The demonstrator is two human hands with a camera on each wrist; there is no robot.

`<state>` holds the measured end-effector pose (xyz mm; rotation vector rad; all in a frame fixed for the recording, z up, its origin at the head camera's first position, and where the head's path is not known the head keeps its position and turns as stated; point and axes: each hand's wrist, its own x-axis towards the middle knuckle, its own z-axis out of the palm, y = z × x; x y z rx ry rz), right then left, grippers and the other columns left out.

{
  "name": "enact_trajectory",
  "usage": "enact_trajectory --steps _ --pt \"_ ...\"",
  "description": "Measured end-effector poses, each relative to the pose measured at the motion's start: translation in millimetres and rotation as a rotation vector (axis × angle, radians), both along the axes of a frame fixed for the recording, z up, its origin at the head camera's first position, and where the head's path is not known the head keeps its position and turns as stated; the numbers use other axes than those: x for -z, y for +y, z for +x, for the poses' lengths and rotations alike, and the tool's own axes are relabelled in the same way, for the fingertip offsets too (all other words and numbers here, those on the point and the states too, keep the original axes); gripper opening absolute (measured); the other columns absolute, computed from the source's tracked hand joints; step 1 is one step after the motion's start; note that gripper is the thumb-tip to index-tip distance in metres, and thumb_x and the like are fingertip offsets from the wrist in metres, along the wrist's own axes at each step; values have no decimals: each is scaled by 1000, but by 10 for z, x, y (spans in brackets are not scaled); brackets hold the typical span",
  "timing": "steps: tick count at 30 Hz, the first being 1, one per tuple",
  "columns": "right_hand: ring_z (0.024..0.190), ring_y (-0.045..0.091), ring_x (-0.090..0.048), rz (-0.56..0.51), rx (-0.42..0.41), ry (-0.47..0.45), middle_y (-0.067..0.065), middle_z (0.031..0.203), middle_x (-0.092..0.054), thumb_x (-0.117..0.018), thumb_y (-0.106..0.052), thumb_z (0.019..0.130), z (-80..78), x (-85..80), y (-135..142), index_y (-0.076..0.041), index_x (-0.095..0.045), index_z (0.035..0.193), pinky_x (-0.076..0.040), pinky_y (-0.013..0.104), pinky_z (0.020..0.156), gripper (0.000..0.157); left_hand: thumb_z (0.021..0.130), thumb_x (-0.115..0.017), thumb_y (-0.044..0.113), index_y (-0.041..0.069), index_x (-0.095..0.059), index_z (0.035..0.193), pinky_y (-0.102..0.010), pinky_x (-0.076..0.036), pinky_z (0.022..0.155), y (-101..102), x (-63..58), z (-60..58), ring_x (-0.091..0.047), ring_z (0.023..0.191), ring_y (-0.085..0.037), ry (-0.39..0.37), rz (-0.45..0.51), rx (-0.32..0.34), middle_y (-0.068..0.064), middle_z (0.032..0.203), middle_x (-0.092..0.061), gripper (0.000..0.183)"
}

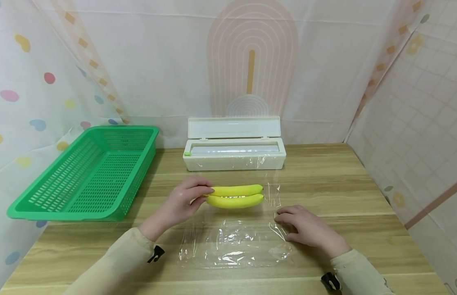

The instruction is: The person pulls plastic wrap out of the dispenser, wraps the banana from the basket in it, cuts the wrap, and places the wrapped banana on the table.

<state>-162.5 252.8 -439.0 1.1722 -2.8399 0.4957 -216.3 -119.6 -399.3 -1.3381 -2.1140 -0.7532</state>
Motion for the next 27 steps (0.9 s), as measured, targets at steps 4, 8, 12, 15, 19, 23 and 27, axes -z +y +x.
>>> enact_trajectory --steps 4,8,12,15,19,23,27 --pt "117 37 -56 -8 -4 3 13 129 -61 -83 -16 77 1 -2 0 -7 -66 123 -45 55 98 50 73 -76 -16 -3 -72 98 -32 -54 88 45 42 -8 -62 100 -28 -30 -32 -12 -14 105 -66 29" --pt "117 36 -56 -10 -5 3 13 129 -61 -83 -16 77 0 -2 2 -7 -67 123 -45 55 98 50 75 -76 -14 -2 -73 99 -34 -53 91 69 64 -5 -61 103 -28 -81 -60 -38 -13 107 -67 27" --pt "116 36 -56 -13 -7 3 13 128 -61 -83 -15 77 5 -5 2 -7 -67 123 -45 55 98 50 77 -76 -13 -1 -73 101 -36 -52 94 91 68 -8 -61 105 -28 -138 -85 -53 -12 108 -67 27" --pt "116 36 -56 -13 -7 0 13 128 -61 -82 -15 77 7 -8 3 -7 -66 124 -45 55 98 50 78 -75 -12 -1 -73 103 -37 -51 95 108 65 -12 -61 106 -28 -184 -100 -59 -12 109 -67 27" --pt "117 36 -56 -11 -5 -5 13 128 -61 -82 -15 77 4 -10 2 -7 -66 124 -45 55 98 50 79 -74 -13 -1 -73 104 -37 -51 96 130 64 -17 -61 107 -27 -216 -107 -59 -13 111 -67 27" --pt "117 36 -56 -5 -3 -7 13 129 -60 -83 -16 78 3 -9 3 -7 -66 124 -45 56 98 50 80 -73 -13 -1 -73 103 -37 -51 95 140 74 -24 -61 106 -26 -217 -106 -54 -12 109 -67 26" --pt "117 37 -56 -5 -4 -6 13 129 -60 -83 -17 78 5 -4 5 -7 -66 124 -45 56 98 50 81 -73 -11 0 -74 104 -38 -50 97 135 82 -23 -61 108 -26 -248 -108 -69 -12 111 -67 26"
